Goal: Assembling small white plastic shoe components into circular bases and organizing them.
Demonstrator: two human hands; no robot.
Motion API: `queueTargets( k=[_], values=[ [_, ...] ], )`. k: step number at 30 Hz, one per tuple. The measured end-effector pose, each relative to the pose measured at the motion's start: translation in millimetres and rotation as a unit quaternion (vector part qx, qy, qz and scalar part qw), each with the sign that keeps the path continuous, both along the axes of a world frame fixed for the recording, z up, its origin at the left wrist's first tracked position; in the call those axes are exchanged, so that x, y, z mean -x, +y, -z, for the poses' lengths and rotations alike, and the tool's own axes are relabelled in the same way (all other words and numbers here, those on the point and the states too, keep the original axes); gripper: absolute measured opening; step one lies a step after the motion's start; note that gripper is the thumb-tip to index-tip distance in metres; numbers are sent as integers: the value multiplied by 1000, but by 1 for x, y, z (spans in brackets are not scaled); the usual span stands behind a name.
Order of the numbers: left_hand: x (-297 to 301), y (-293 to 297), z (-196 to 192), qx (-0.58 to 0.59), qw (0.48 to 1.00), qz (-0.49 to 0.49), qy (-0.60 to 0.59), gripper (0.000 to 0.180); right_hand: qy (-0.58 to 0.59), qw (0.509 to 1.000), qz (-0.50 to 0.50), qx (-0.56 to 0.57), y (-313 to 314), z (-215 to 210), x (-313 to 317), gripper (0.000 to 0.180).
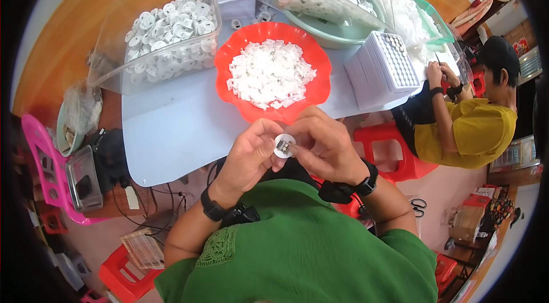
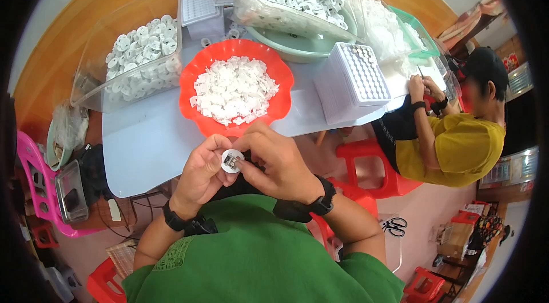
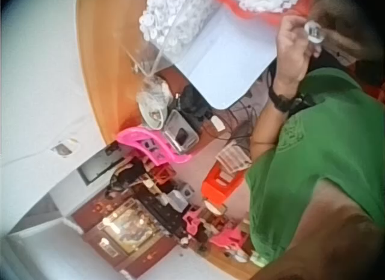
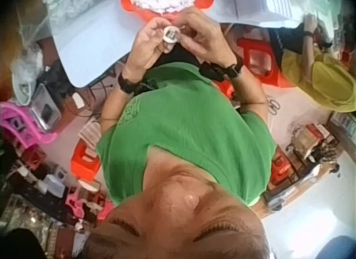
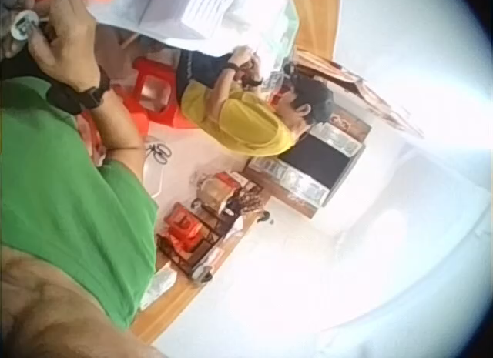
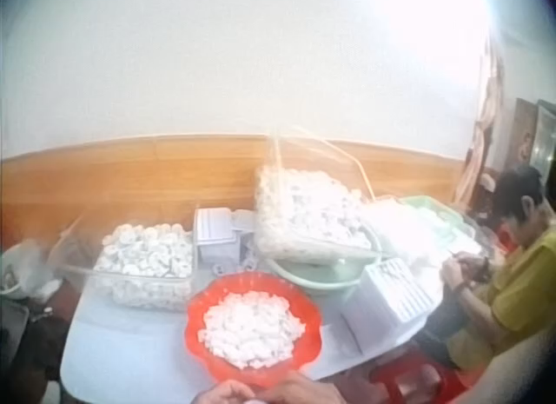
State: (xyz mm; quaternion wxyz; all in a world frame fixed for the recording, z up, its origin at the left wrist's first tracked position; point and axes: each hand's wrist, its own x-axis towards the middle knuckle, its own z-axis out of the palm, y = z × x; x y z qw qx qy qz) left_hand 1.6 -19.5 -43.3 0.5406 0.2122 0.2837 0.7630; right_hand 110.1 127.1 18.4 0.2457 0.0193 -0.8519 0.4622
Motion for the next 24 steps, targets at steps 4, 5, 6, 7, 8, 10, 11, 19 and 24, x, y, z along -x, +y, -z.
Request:
queueTargets(
  k=[4,5,6,7,8,10,11,19,24],
  values=[
    [2,2,-2,15,1000,17,-8,27,0,999,15,40,-5,4,-2,16],
    [1,3,-3,16,1000,20,-6,27,2,999,18,41,-6,8,-3,16],
    [0,5,-5,13,1000,12,-5,27,-12,996,41,81,-7,12,-5,15],
    [-1,5,-8,9,1000,5,-4,26,-27,990,65,122,-8,15,-7,15],
    [-2,6,-9,11,1000,9,-2,26,-24,990,69,124,-8,18,-7,15],
    [-3,6,-10,20,999,3,25,27,-6,982,73,176,-8,23,-8,14],
    [-4,5,-11,22,999,5,26,27,-6,981,75,178,-10,20,-8,14],
    [-12,7,-18,28,981,-84,172,27,142,965,138,-174,-16,22,-10,23],
    [-13,6,-22,18,964,-109,240,28,139,960,129,-206,-16,19,-9,22]
  ],
)
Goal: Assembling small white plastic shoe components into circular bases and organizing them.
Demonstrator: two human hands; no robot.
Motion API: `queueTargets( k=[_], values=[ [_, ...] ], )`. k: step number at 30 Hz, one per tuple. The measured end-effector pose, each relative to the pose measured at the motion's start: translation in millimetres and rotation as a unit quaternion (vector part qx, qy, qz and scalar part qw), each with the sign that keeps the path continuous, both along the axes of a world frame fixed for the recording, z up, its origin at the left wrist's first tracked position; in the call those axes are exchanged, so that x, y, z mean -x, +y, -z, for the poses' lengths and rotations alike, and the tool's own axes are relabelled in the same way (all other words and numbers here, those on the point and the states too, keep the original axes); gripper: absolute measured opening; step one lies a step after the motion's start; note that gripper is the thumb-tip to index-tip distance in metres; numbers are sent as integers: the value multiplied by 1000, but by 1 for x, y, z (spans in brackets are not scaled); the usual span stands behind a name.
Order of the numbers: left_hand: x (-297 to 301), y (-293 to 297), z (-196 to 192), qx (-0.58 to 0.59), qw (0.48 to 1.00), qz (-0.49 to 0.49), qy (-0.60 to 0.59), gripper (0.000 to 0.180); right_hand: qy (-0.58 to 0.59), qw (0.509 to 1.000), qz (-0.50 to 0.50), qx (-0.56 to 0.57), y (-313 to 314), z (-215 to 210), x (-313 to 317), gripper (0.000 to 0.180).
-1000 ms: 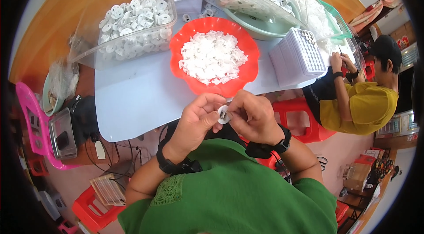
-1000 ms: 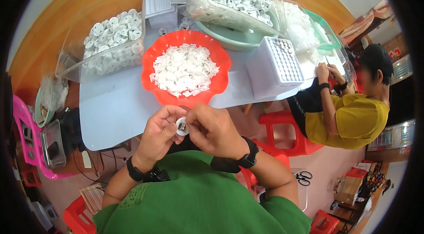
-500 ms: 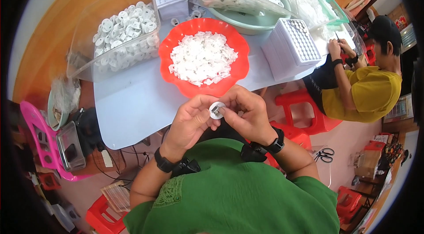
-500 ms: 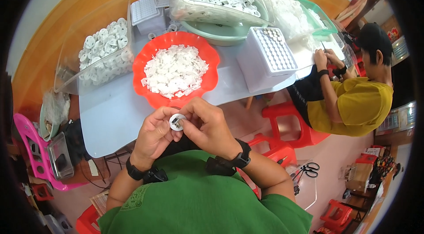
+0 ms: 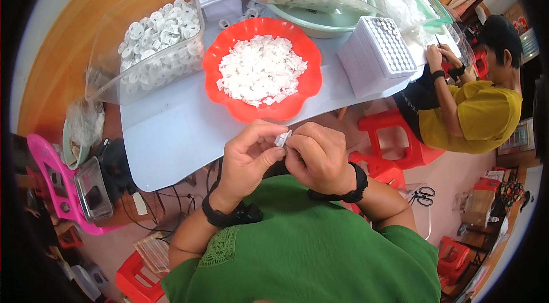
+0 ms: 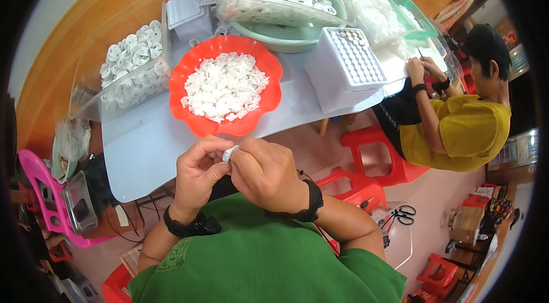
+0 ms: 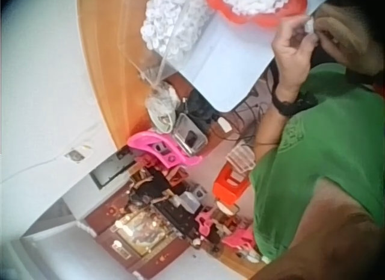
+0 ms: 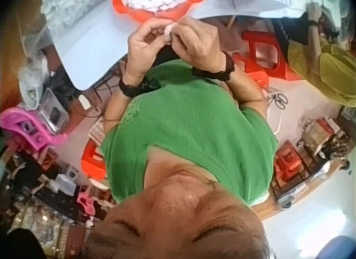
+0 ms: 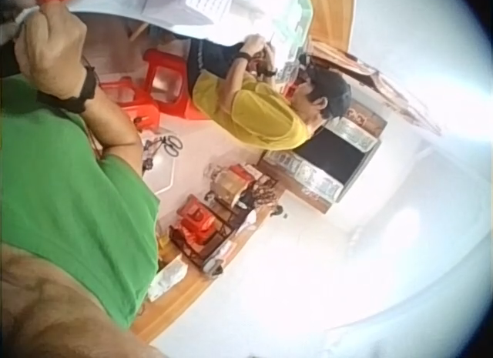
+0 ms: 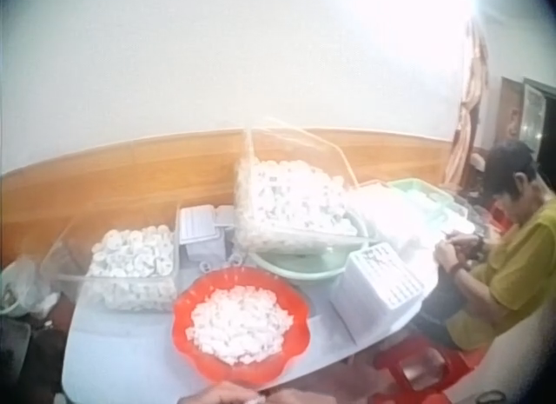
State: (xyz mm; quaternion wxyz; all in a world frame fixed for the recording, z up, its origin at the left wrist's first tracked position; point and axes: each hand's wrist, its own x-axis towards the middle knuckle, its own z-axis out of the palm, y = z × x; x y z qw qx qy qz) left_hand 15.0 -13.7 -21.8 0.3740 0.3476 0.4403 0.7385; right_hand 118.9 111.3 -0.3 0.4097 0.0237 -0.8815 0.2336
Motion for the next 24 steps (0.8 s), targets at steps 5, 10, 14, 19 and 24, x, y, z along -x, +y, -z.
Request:
queueTargets(
  k=[5,10,14,19,24],
  values=[
    [0,-3,0,-13,999,-1,40,25,34,998,-24,-43,1,-2,0,21],
    [0,-7,-1,31,995,24,90,26,37,998,-28,-37,0,-1,-2,22],
    [-2,-6,-2,41,995,15,89,25,35,999,-25,-19,1,-2,-3,22],
    [-7,-4,3,29,995,-23,94,23,11,998,-56,1,4,-2,-4,22],
    [-7,-3,1,30,997,-18,62,23,-6,997,-71,12,7,-5,-1,21]
  ],
)
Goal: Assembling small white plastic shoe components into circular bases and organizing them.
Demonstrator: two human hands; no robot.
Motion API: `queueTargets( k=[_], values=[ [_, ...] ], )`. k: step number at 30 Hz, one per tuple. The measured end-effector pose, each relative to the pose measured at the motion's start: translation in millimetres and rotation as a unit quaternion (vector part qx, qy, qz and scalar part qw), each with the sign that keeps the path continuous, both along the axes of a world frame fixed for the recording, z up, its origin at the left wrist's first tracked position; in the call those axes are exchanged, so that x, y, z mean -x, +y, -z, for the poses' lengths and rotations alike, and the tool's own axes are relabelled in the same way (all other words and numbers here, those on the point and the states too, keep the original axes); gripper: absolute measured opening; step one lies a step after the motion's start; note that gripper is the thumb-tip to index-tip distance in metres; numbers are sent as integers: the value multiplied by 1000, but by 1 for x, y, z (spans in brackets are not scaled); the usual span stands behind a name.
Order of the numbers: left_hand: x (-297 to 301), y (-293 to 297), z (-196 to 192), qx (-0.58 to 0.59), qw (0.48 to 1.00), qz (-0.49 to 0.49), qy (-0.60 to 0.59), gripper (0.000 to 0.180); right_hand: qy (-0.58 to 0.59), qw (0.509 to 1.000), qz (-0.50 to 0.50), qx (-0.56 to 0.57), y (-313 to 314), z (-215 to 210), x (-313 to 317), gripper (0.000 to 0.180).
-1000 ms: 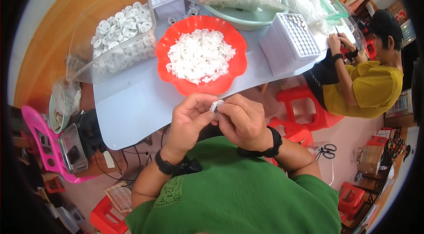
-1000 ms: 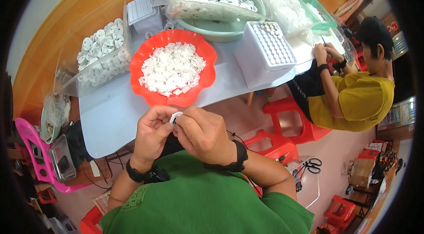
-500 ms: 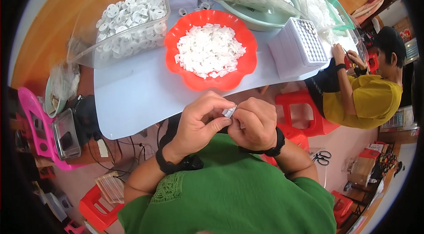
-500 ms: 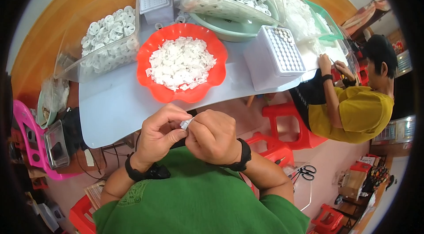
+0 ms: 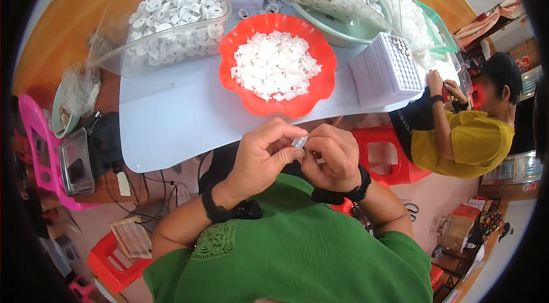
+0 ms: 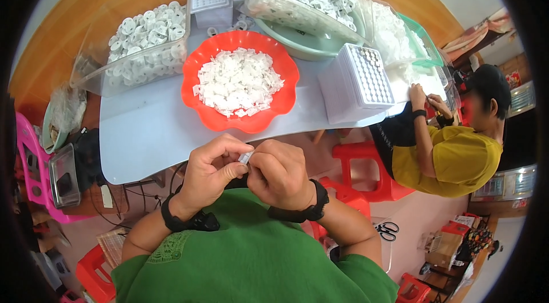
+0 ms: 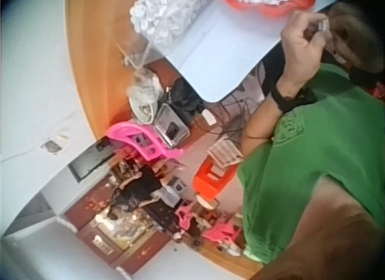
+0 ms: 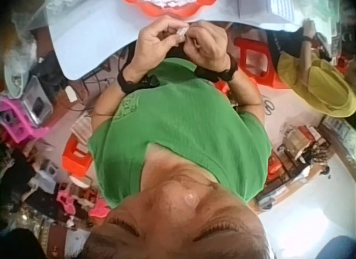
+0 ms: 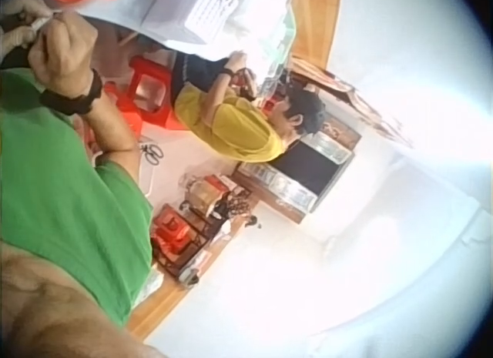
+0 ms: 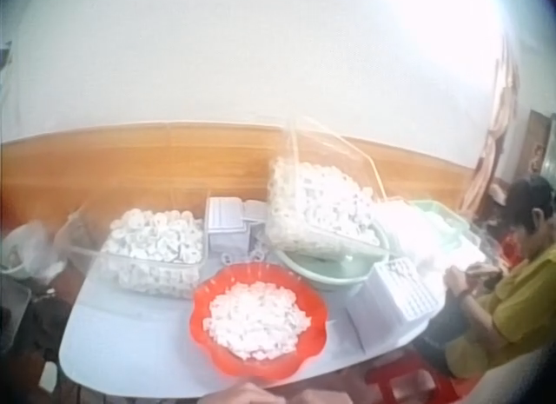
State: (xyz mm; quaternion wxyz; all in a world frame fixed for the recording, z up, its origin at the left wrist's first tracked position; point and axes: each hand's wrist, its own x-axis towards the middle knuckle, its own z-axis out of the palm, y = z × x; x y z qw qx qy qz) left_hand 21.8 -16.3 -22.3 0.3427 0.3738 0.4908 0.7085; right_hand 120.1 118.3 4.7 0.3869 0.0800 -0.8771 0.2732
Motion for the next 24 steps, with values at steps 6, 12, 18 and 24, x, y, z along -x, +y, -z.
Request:
queueTargets(
  k=[6,12,18,24],
  values=[
    [2,3,-9,3,1000,5,-24,22,-7,1000,6,18,2,-3,5,20],
    [3,2,-3,-1,999,4,-38,22,-18,999,1,39,3,0,8,21],
    [12,-2,-3,-1,984,55,-169,22,-77,993,-36,86,11,-12,9,18],
    [14,-3,-5,20,972,66,-226,27,-141,957,-7,253,5,-10,5,12]
  ],
)
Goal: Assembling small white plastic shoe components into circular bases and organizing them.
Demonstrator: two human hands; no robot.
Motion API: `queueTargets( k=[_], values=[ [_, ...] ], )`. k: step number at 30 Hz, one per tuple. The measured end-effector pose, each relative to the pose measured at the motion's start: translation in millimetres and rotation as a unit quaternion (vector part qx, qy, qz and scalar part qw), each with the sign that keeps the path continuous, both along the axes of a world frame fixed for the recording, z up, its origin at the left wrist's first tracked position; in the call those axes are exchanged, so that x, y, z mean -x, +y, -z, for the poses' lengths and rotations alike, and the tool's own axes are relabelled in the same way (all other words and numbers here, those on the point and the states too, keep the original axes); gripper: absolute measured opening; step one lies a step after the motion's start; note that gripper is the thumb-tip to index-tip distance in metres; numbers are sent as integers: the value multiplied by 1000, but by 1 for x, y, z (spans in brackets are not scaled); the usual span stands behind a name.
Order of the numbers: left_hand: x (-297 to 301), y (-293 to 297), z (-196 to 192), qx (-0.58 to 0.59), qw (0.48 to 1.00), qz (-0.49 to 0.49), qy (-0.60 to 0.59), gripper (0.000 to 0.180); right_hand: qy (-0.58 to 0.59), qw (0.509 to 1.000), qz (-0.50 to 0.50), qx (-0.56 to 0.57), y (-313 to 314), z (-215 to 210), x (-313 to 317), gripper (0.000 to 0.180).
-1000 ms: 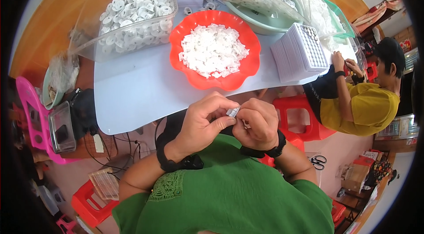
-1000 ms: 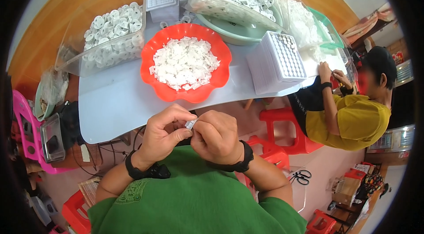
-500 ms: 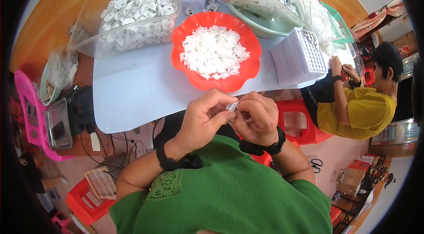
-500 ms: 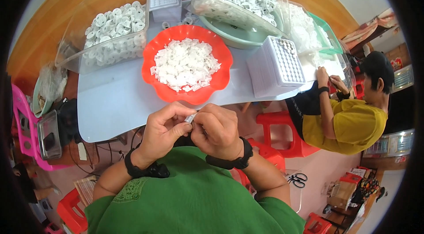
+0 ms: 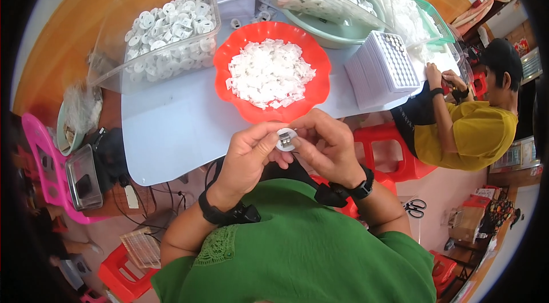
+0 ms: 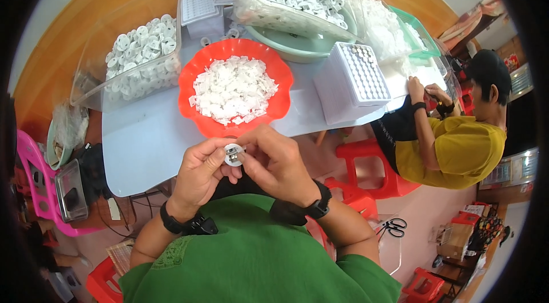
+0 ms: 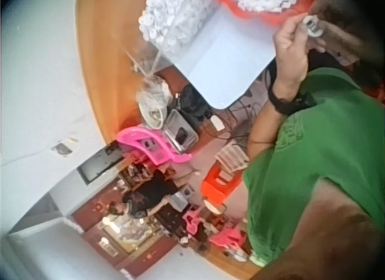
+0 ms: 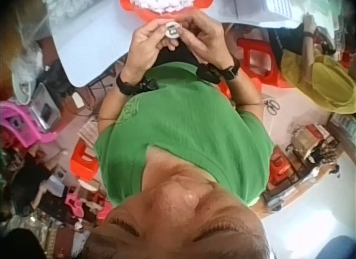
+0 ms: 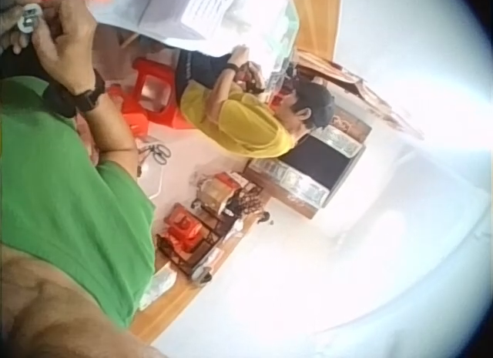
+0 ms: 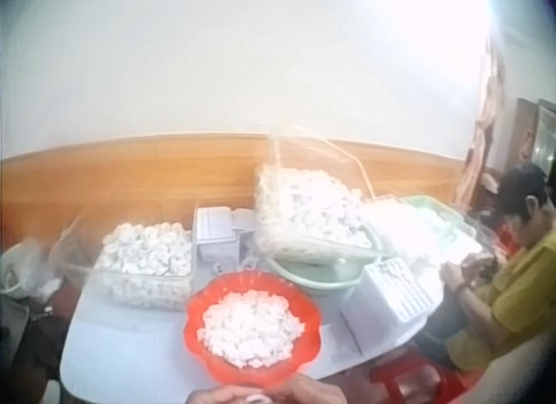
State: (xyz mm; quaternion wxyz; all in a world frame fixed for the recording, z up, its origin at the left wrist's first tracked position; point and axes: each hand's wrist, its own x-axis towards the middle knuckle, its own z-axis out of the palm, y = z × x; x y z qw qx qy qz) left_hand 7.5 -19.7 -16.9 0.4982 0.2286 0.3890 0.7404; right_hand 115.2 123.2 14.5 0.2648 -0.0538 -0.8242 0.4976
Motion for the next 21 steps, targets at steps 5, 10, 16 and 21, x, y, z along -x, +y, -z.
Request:
queueTargets(
  k=[5,10,16,21],
  values=[
    [-2,4,-5,44,998,-3,42,27,-9,990,24,140,-7,16,-3,6],
    [-4,7,-8,80,994,-35,63,24,1,986,28,166,-13,20,-4,3],
    [-6,7,-9,98,990,-43,93,22,7,987,16,160,-11,21,-9,2],
    [-7,8,-12,94,990,-40,98,21,7,988,-8,152,-6,23,-14,6]
  ],
)
